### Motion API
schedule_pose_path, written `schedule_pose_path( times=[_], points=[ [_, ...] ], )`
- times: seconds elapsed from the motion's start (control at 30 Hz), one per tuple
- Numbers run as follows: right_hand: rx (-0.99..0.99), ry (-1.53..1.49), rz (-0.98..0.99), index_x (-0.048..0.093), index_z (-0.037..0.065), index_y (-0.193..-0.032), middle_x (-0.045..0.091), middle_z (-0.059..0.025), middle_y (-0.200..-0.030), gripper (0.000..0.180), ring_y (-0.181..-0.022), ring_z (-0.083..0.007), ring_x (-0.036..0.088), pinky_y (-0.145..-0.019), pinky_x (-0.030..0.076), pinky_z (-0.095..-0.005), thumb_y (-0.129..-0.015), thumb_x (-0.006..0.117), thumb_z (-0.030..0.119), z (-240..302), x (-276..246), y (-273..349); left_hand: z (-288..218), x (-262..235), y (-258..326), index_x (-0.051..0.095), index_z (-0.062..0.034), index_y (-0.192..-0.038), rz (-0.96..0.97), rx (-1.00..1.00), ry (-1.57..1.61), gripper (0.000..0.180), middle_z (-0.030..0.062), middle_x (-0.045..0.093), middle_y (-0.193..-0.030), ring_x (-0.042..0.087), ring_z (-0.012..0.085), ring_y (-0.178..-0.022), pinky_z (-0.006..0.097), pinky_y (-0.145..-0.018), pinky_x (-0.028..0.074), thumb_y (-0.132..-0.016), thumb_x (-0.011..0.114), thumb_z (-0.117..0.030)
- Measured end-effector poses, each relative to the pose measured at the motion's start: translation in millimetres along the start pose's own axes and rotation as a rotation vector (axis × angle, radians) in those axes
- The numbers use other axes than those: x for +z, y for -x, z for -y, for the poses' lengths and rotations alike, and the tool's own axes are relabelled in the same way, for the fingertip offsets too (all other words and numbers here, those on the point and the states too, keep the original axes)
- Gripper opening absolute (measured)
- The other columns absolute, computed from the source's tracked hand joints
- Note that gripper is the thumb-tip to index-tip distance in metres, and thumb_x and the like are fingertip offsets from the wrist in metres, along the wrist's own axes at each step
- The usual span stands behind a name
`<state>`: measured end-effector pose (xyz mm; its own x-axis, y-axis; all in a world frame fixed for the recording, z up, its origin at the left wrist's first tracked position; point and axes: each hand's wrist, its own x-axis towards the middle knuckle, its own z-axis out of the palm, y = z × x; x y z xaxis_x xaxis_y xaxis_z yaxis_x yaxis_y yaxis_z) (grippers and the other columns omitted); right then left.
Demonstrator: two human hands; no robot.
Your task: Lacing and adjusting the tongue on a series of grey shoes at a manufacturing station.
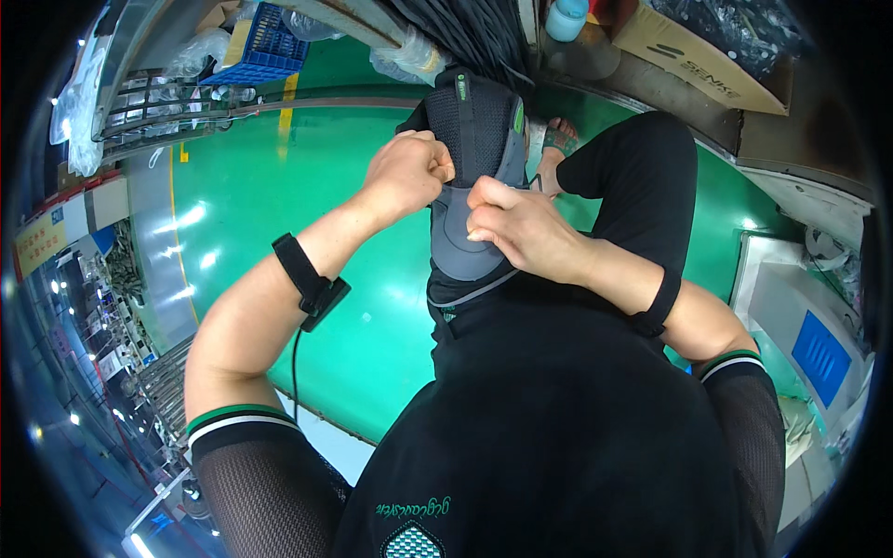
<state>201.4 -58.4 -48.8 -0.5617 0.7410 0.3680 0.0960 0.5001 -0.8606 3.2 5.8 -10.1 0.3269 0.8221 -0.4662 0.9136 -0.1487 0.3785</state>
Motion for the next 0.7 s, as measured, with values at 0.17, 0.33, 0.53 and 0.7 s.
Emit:
schedule_pose_path(
  times=[0.17,0.33,0.53,0.7],
  points=[
    [0.591,-0.712,-0.152,0.057,0.005,-0.091,0.058,-0.0028,-0.079,0.008,-0.059,-0.0108,0.055,-0.052,0.044,-0.0244,-0.096,0.052,0.011,-13.6,-0.9,-14.6,4.1,-0.6,1.1,0.065,-0.0034,-0.085,-0.079,-0.001,0.425,0.008,0.0071,0.056,-0.082,0.055,0.0220,-0.086,0.033,-0.076,0.044,-0.083,0.064,-0.011],
    [0.579,-0.810,-0.160,0.060,-0.001,-0.104,0.063,-0.0033,-0.078,0.020,-0.058,-0.0060,0.058,-0.047,0.042,-0.0188,-0.094,0.060,0.016,-26.8,7.6,-34.6,-12.3,-3.7,12.8,0.063,-0.0034,-0.102,-0.067,0.095,0.299,0.013,0.0002,0.054,-0.092,0.052,0.0110,-0.089,0.024,-0.081,0.042,-0.093,0.058,-0.012],
    [0.688,-0.856,0.041,0.066,0.000,-0.103,0.065,-0.0045,-0.076,0.016,-0.052,-0.0072,0.059,-0.042,0.038,-0.0183,-0.093,0.058,0.011,-37.8,1.9,-31.8,29.5,34.9,44.4,0.057,-0.0068,-0.120,-0.490,-0.078,0.928,0.030,0.0014,0.056,-0.102,0.052,0.0119,-0.100,0.030,-0.091,0.043,-0.094,0.061,-0.023],
    [0.668,-0.534,0.190,0.063,0.002,-0.097,0.064,-0.0020,-0.075,0.013,-0.052,-0.0048,0.058,-0.043,0.039,-0.0179,-0.096,0.052,0.008,-0.2,7.6,-27.6,67.5,105.1,66.4,0.048,-0.0016,-0.127,-0.294,-0.103,0.758,0.048,0.0112,0.057,-0.125,0.048,0.0241,-0.123,0.035,-0.107,0.032,-0.096,0.056,-0.038]
  ],
)
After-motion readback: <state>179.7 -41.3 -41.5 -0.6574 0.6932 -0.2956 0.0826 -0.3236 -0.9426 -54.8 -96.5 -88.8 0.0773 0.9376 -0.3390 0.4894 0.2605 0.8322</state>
